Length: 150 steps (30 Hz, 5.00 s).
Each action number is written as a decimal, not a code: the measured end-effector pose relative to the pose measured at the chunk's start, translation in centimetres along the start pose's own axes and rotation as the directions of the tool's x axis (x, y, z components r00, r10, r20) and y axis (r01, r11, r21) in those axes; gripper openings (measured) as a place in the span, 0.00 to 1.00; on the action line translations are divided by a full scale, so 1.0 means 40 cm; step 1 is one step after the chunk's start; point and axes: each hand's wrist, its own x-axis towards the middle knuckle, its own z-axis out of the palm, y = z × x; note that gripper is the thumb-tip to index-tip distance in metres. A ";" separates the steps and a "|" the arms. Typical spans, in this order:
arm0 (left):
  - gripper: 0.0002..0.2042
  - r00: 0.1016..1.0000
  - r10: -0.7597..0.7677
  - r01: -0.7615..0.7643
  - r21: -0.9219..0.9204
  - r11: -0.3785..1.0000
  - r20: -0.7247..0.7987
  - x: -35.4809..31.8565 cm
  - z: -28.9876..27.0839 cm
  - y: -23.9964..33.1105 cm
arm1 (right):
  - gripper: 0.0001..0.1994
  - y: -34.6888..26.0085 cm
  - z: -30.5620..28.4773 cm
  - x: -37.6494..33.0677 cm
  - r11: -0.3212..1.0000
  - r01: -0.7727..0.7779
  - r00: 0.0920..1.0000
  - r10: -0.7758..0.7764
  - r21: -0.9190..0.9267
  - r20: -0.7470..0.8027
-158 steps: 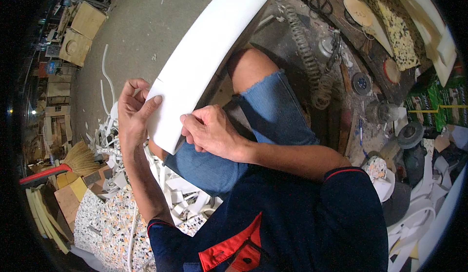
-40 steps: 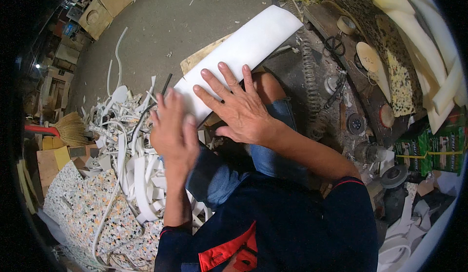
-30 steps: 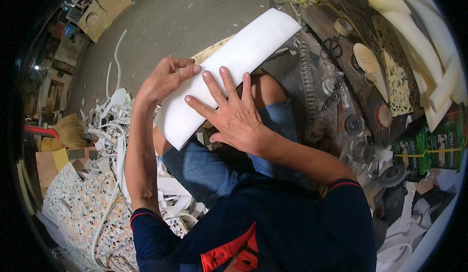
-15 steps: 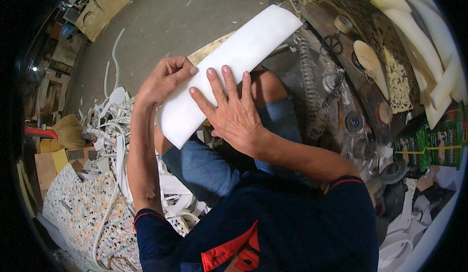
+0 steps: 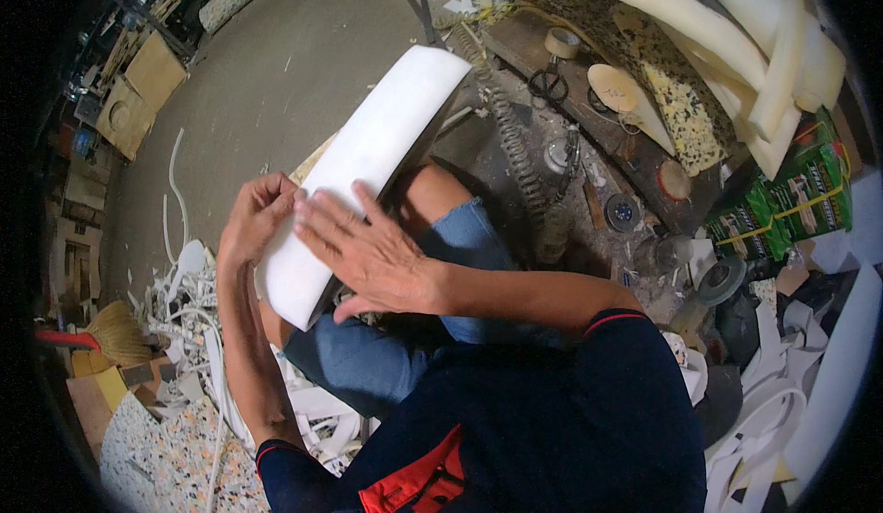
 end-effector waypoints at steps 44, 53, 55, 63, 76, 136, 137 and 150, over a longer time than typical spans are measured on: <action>0.45 0.426 -0.110 -0.476 -0.325 0.817 -0.898 -0.300 -0.064 -0.093 | 0.49 0.612 -0.321 0.440 0.499 -0.347 0.922 0.335 0.794 0.193; 0.35 0.689 0.006 0.368 0.357 0.859 -0.725 -0.483 0.119 -0.284 | 0.44 0.858 -0.179 0.033 0.378 -0.826 0.538 0.752 0.419 0.382; 0.30 0.503 -0.076 0.354 0.125 0.927 -0.861 -0.570 0.128 -0.302 | 0.43 0.894 -0.207 -0.113 0.308 -0.865 0.473 0.762 0.395 0.442; 0.30 0.146 -0.142 0.360 -0.081 0.929 -0.979 -0.580 0.142 -0.233 | 0.29 0.645 -0.197 -0.678 0.106 -0.867 0.251 0.936 0.486 0.245; 0.44 0.512 0.773 0.647 -0.760 -0.060 0.374 -0.200 0.497 0.275 | 0.23 0.056 0.177 -1.381 -0.154 -0.954 -0.184 0.978 -0.258 0.096; 0.43 0.837 0.199 -0.399 -0.319 0.860 -0.510 -0.420 0.082 -0.292 | 0.18 0.231 -0.353 -1.278 -0.315 -0.448 -0.254 0.942 0.836 0.219; 0.40 0.838 0.208 -0.407 -0.323 0.854 -0.505 -0.427 0.070 -0.295 | 0.18 0.240 -0.334 -1.291 -0.311 -0.372 -0.241 0.942 0.875 0.233; 0.29 0.601 0.002 -0.243 -0.181 0.953 -0.799 -0.498 0.003 -0.296 | 0.18 0.135 -0.367 -1.361 -0.396 -0.211 -0.205 0.912 0.894 0.355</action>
